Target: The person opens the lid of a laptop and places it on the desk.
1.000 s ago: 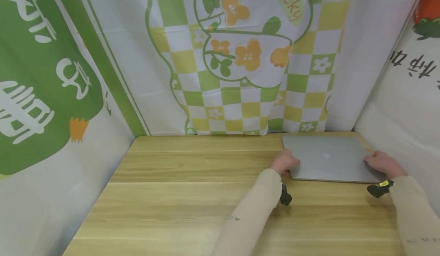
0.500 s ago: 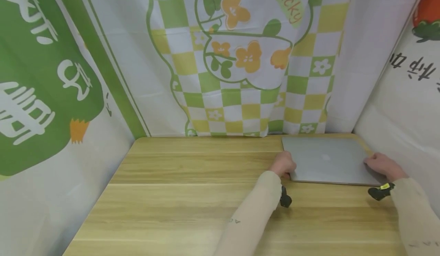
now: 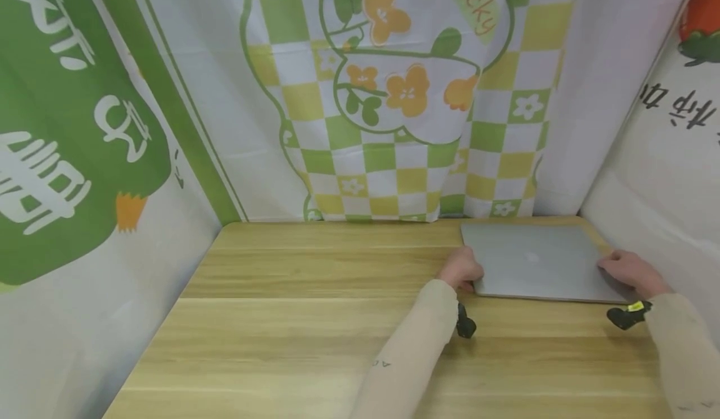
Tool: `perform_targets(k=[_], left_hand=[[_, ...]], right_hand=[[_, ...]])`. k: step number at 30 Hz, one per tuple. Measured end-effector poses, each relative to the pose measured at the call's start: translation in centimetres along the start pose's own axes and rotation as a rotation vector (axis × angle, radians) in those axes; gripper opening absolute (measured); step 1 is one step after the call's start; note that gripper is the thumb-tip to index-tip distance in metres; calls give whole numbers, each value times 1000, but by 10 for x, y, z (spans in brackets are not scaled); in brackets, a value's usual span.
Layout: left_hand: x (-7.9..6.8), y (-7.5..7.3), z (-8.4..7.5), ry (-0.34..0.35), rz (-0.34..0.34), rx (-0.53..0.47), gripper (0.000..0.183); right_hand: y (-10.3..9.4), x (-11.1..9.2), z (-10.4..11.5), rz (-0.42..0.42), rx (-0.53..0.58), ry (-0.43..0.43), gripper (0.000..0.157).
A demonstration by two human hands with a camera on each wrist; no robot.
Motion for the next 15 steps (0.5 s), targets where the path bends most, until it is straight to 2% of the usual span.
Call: perform_targets(k=[3, 10, 15], left_hand=[[0, 0, 0, 3, 6, -15, 15], [1, 1, 4, -7, 9, -51, 18], [2, 2, 8, -23, 24, -104, 26]], right_hand=[[-1, -2, 2, 3, 16, -30, 55], [1, -5, 3, 3, 11, -30, 63], [2, -8, 6, -22, -7, -40, 58]])
Point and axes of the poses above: each hand's wrist, its own x-axis towards the middle knuckle, its own y-axis out of the palm, z = x × y, the point moved 9 cm from there along x, towards the middle knuckle, and after that the axes turned 3 degrees about x, right-handed, at the moved point
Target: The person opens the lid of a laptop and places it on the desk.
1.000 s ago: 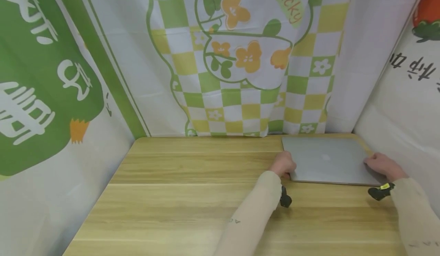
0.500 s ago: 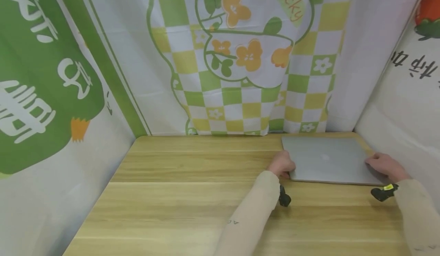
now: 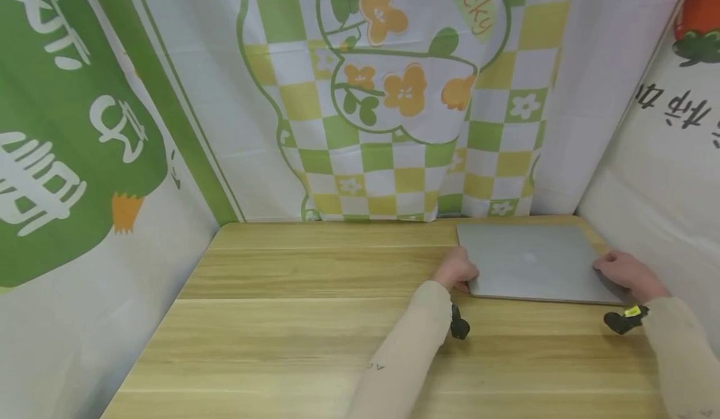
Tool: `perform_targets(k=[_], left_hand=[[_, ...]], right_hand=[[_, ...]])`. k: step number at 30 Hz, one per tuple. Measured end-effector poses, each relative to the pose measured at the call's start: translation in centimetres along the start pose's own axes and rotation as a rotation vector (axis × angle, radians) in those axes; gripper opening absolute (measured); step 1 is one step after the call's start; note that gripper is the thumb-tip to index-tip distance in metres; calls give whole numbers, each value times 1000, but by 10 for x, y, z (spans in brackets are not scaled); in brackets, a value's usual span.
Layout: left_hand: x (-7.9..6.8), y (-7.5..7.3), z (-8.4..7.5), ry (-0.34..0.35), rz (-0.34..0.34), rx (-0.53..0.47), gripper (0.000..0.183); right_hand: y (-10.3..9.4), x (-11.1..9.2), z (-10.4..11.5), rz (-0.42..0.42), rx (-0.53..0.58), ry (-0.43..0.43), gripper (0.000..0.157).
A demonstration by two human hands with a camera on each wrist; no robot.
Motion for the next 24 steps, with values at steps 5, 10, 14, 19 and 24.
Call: perform_targets(k=[5, 10, 14, 19, 24], left_hand=[[-1, -2, 4, -19, 14, -69, 36], [-2, -3, 8, -32, 16, -99, 37], [-2, -4, 11, -36, 3, -97, 36], [-1, -5, 14, -41, -1, -114, 34], [-2, -5, 16, -37, 6, -129, 31]], right_hand=[[1, -3, 6, -21, 4, -9, 54], [5, -6, 8, -3, 0, 3, 57], [9, -6, 7, 25, 9, 7, 60], [10, -7, 6, 39, -3, 19, 62], [10, -9, 6, 36, -24, 26, 61]])
Point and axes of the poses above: each hand's wrist, its own x-axis towards the middle knuckle, its own y-axis out of the palm, z = x × y, the point moved 9 cm from there along x, towards the middle knuckle, and after that the axes turned 3 degrees about x, right-handed, at the moved point
